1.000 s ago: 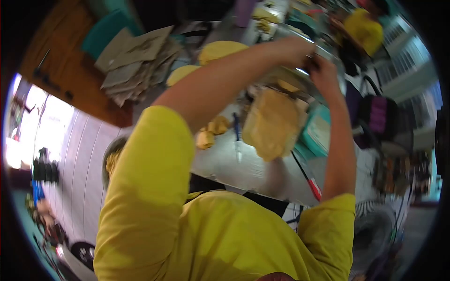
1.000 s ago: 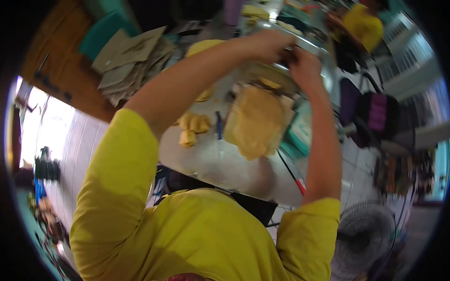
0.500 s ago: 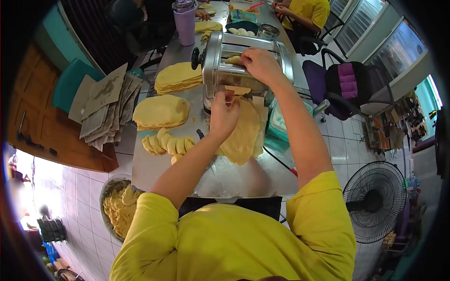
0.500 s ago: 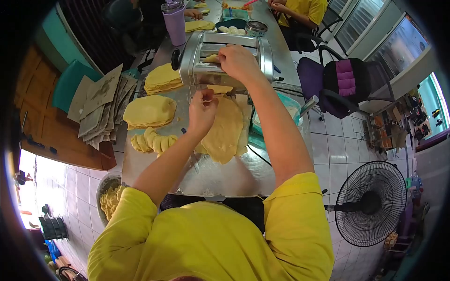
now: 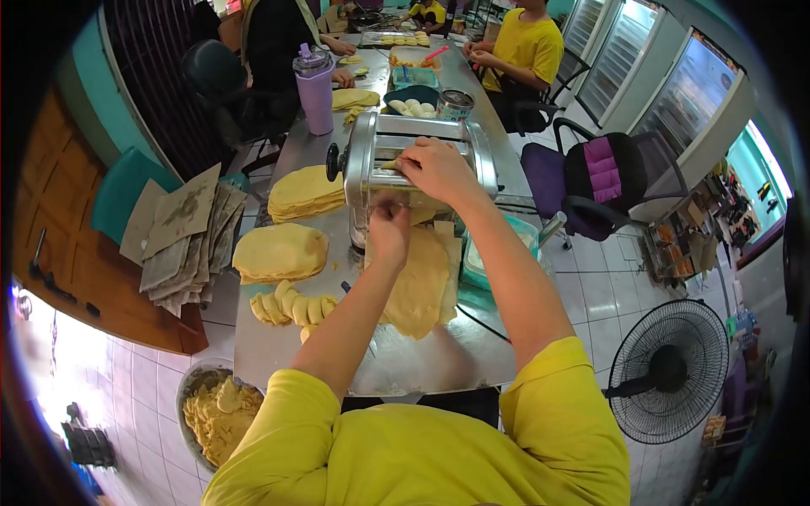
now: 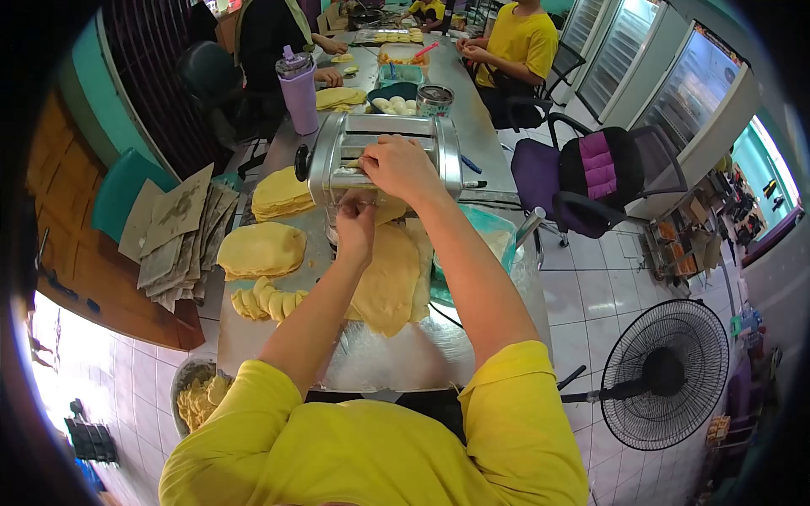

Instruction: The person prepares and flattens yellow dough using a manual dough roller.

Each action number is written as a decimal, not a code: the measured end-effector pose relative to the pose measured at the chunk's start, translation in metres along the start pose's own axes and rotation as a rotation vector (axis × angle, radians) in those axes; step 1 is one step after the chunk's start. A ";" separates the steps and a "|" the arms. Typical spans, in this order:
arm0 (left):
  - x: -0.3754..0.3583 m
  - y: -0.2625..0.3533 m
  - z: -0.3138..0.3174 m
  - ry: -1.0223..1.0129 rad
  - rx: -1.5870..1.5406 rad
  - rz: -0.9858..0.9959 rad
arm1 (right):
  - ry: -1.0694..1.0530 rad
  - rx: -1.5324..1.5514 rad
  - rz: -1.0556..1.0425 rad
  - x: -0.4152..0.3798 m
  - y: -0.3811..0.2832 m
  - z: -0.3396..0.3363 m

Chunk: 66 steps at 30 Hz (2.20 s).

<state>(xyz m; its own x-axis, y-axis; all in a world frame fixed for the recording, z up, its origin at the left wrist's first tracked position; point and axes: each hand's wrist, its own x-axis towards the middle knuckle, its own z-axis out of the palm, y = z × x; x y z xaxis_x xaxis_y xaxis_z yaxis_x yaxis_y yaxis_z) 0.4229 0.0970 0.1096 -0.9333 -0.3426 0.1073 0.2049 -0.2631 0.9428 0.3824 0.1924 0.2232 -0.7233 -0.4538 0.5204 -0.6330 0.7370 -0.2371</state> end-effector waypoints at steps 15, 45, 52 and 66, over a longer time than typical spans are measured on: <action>-0.026 0.031 -0.025 -0.303 -0.433 -0.468 | 0.134 0.058 -0.017 -0.004 -0.002 0.001; -0.068 0.036 -0.049 -0.346 -0.489 -0.554 | 0.298 -0.107 0.250 0.008 0.009 0.013; -0.076 0.036 -0.051 -0.350 -0.468 -0.548 | -0.027 -0.251 0.283 0.014 0.005 0.015; -0.102 0.032 -0.061 -0.302 -0.404 -0.556 | -0.043 -0.200 0.314 0.015 0.006 0.015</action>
<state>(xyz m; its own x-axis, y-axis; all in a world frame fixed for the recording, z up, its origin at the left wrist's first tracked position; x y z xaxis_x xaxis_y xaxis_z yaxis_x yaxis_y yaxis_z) 0.5428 0.0688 0.1100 -0.9592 0.1844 -0.2145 -0.2826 -0.6554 0.7004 0.3633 0.1828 0.2173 -0.8874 -0.2079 0.4115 -0.3152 0.9250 -0.2124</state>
